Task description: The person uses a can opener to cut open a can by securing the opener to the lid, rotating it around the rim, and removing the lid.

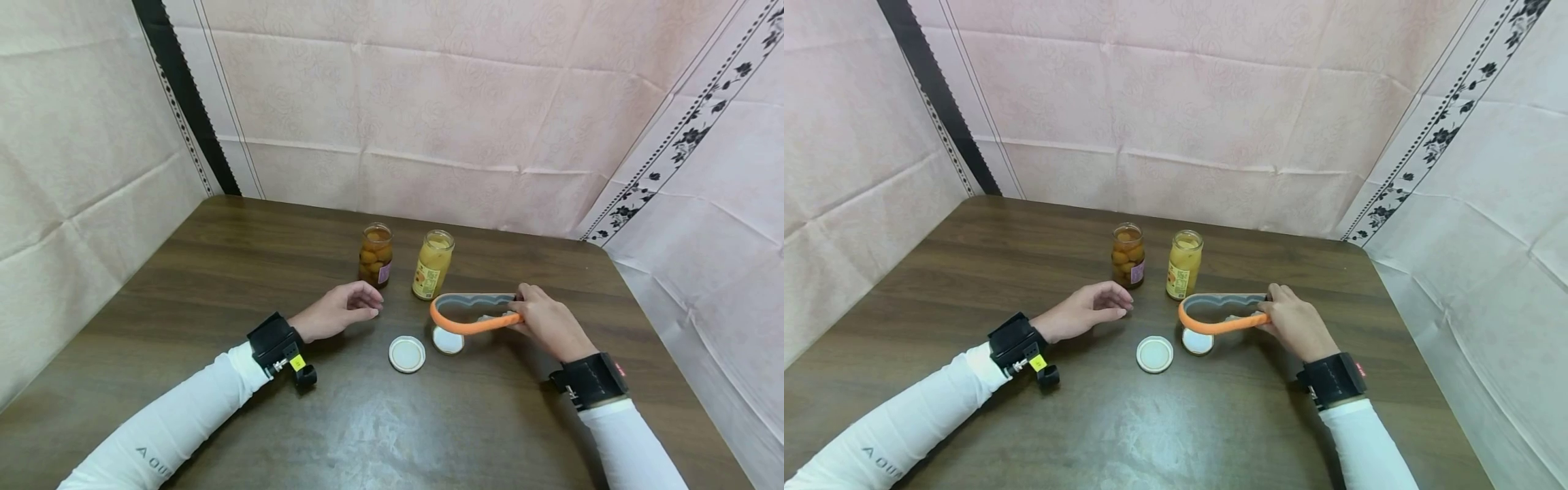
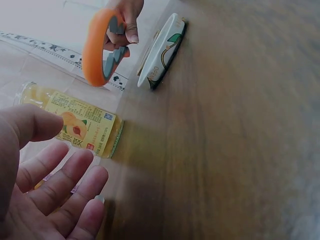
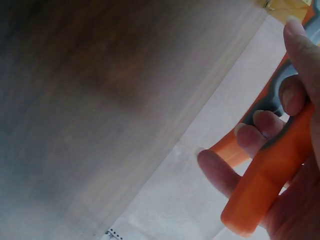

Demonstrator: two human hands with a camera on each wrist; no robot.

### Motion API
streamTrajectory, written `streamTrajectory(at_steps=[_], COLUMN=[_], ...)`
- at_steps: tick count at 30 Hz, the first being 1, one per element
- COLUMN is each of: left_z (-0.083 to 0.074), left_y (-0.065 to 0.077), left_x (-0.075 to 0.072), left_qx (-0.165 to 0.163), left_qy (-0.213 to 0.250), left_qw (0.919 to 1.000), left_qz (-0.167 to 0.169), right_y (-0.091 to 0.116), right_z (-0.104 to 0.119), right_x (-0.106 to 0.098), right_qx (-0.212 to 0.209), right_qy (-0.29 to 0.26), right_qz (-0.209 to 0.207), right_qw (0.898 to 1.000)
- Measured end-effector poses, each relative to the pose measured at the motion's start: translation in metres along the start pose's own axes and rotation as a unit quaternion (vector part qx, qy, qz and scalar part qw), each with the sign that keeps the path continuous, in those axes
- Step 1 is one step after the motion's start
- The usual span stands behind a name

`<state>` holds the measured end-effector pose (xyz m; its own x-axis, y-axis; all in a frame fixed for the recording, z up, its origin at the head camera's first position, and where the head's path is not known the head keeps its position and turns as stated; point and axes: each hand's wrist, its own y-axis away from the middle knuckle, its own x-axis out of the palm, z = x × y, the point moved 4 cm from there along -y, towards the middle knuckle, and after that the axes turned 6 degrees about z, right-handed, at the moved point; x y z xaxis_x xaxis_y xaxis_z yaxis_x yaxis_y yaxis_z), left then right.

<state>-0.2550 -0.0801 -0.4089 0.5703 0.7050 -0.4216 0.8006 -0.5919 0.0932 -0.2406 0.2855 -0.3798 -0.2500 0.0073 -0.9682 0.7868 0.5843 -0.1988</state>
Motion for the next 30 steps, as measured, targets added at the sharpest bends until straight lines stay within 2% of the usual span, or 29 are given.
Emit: streamTrajectory(at_steps=[7, 13, 16, 21, 30], left_z=[0.001, 0.000, 0.000, 0.002, 0.002], left_y=[0.000, 0.002, 0.002, 0.002, 0.002], left_x=[-0.003, -0.006, -0.007, -0.007, -0.008], left_qx=[-0.001, -0.005, -0.009, -0.013, -0.014], left_qy=[-0.010, -0.014, -0.014, -0.016, -0.016], left_qw=[0.9999, 0.9999, 0.9998, 0.9998, 0.9998], left_qz=[0.001, -0.002, -0.005, -0.005, -0.005], right_y=[0.005, 0.008, 0.008, 0.007, 0.008], right_z=[-0.011, -0.017, -0.018, -0.019, -0.020], right_x=[0.002, 0.005, 0.006, 0.009, 0.009], right_qx=[0.041, 0.114, 0.138, 0.146, 0.149], right_qy=[-0.026, -0.054, -0.055, -0.066, -0.065], right_qz=[0.011, 0.065, 0.094, 0.124, 0.146], right_qw=[0.999, 0.990, 0.984, 0.979, 0.976])
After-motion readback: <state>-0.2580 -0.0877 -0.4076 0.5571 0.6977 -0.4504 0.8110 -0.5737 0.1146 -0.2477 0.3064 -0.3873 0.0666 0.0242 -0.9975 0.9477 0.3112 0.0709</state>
